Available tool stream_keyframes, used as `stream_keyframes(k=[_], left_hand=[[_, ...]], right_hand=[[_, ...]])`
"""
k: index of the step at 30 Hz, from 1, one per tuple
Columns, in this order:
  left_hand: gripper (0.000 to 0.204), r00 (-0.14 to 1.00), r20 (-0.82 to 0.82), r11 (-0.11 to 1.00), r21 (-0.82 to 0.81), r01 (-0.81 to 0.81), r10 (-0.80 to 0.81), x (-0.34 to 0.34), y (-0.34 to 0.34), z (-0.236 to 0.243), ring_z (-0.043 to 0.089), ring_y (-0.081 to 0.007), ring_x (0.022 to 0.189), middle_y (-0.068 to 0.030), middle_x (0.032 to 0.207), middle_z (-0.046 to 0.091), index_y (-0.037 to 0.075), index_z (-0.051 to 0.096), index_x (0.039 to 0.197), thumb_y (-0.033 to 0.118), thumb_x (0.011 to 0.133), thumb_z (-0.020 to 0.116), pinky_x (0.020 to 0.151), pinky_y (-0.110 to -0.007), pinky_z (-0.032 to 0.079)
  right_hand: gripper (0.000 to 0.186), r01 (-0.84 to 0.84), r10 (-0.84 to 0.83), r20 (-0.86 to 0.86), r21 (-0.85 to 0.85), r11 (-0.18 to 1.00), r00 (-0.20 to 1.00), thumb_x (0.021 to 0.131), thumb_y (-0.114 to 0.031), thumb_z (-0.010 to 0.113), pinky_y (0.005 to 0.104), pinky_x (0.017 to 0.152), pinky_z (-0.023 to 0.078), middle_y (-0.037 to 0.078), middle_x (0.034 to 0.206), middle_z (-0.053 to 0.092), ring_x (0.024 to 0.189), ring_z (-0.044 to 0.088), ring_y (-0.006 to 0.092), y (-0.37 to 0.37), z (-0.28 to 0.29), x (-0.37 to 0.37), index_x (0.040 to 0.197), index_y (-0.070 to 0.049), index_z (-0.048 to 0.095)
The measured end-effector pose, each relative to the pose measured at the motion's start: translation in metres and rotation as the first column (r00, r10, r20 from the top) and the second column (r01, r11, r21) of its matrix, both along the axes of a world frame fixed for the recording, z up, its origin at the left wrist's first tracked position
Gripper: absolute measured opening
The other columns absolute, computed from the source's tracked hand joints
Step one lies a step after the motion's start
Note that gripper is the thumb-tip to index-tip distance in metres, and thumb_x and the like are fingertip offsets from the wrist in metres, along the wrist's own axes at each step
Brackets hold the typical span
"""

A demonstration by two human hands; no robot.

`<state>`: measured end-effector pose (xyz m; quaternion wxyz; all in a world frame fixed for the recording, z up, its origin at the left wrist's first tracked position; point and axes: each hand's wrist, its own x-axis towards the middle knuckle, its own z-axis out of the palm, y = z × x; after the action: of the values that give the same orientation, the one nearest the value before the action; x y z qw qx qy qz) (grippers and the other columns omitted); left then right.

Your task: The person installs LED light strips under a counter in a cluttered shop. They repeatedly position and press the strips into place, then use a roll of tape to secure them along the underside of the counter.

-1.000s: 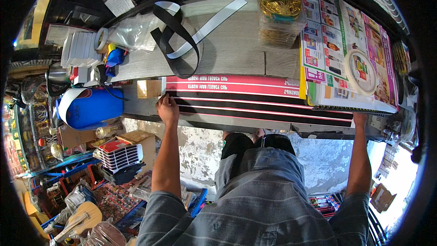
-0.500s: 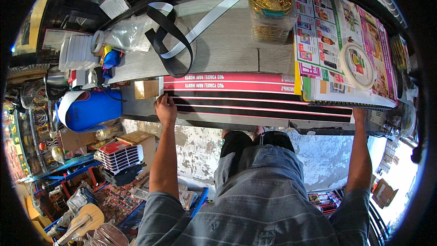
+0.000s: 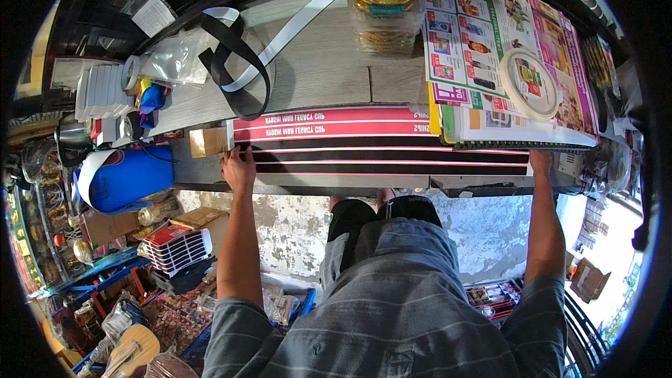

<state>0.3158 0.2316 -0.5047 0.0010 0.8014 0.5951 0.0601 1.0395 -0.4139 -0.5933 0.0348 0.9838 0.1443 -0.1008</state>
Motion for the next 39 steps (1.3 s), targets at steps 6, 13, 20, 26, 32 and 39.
stream_keyframes(k=[6, 13, 20, 26, 32, 39], left_hand=[[0.048, 0.998, -0.033, 0.996, -0.071, -0.054, 0.052, 0.006, 0.001, 0.007, 0.065, -0.0375, 0.127, -0.0119, 0.131, 0.074, 0.011, 0.079, 0.125, 0.05, 0.097, 0.076, 0.1, -0.06, 0.053], [0.051, 0.999, -0.038, 0.996, -0.091, -0.024, 0.021, 0.001, 0.002, 0.008, 0.063, -0.039, 0.131, -0.0138, 0.135, 0.071, 0.011, 0.078, 0.128, 0.051, 0.097, 0.077, 0.102, -0.062, 0.052], [0.053, 0.998, -0.044, 0.986, -0.155, -0.057, 0.051, -0.002, 0.005, 0.006, 0.062, -0.0392, 0.132, -0.014, 0.138, 0.07, 0.013, 0.076, 0.134, 0.051, 0.097, 0.077, 0.105, -0.063, 0.051], [0.05, 1.0, -0.02, 0.989, -0.148, -0.014, 0.012, -0.005, 0.01, 0.006, 0.062, -0.0402, 0.131, -0.0143, 0.141, 0.069, 0.011, 0.077, 0.131, 0.047, 0.096, 0.079, 0.105, -0.061, 0.053], [0.041, 0.988, 0.055, 0.988, -0.043, 0.146, -0.144, -0.015, 0.015, -0.003, 0.069, -0.0465, 0.115, -0.0218, 0.122, 0.075, 0.005, 0.079, 0.12, 0.039, 0.097, 0.08, 0.1, -0.052, 0.056], [0.045, 0.986, 0.076, 0.987, -0.039, 0.154, -0.15, -0.022, 0.012, -0.005, 0.069, -0.0453, 0.118, -0.0252, 0.124, 0.076, -0.002, 0.079, 0.122, 0.037, 0.099, 0.078, 0.105, -0.051, 0.055]], right_hand=[[0.063, -0.167, 0.154, 0.133, 0.091, 0.982, 0.979, 0.108, -0.054, 0.05, 0.0532, 0.123, 0.043, 0.024, 0.16, 0.055, 0.146, 0.052, 0.0482, -0.008, -0.009, 0.018, 0.154, -0.012, 0.06], [0.071, -0.18, 0.18, 0.047, -0.016, 0.984, 0.983, 0.109, -0.052, 0.054, 0.0512, 0.133, 0.025, 0.02, 0.174, 0.038, 0.161, 0.031, 0.0415, 0.01, 0.021, 0.024, 0.167, -0.012, 0.042], [0.077, -0.223, 0.228, -0.011, -0.264, 0.938, 0.974, 0.11, -0.055, 0.053, 0.0499, 0.137, 0.019, 0.019, 0.179, 0.031, 0.165, 0.024, 0.0404, 0.01, 0.019, 0.028, 0.171, -0.013, 0.036], [0.076, -0.12, 0.128, 0.047, -0.15, 0.981, 0.991, 0.11, -0.059, 0.049, 0.0486, 0.135, 0.025, 0.017, 0.177, 0.036, 0.163, 0.032, 0.0379, -0.009, -0.019, 0.026, 0.169, -0.012, 0.04], [0.052, -0.117, 0.088, 0.204, 0.133, 0.984, 0.975, 0.095, -0.042, 0.062, 0.0527, 0.116, 0.049, 0.024, 0.139, 0.071, 0.132, 0.064, 0.0484, 0.006, -0.007, 0.0, 0.133, -0.01, 0.075], [0.025, 0.014, -0.033, 0.067, 0.257, 0.966, 0.997, 0.087, -0.034, 0.077, 0.0479, 0.099, 0.059, 0.015, 0.109, 0.082, 0.109, 0.077, 0.0357, 0.014, 0.02, -0.027, 0.094, -0.01, 0.083]])
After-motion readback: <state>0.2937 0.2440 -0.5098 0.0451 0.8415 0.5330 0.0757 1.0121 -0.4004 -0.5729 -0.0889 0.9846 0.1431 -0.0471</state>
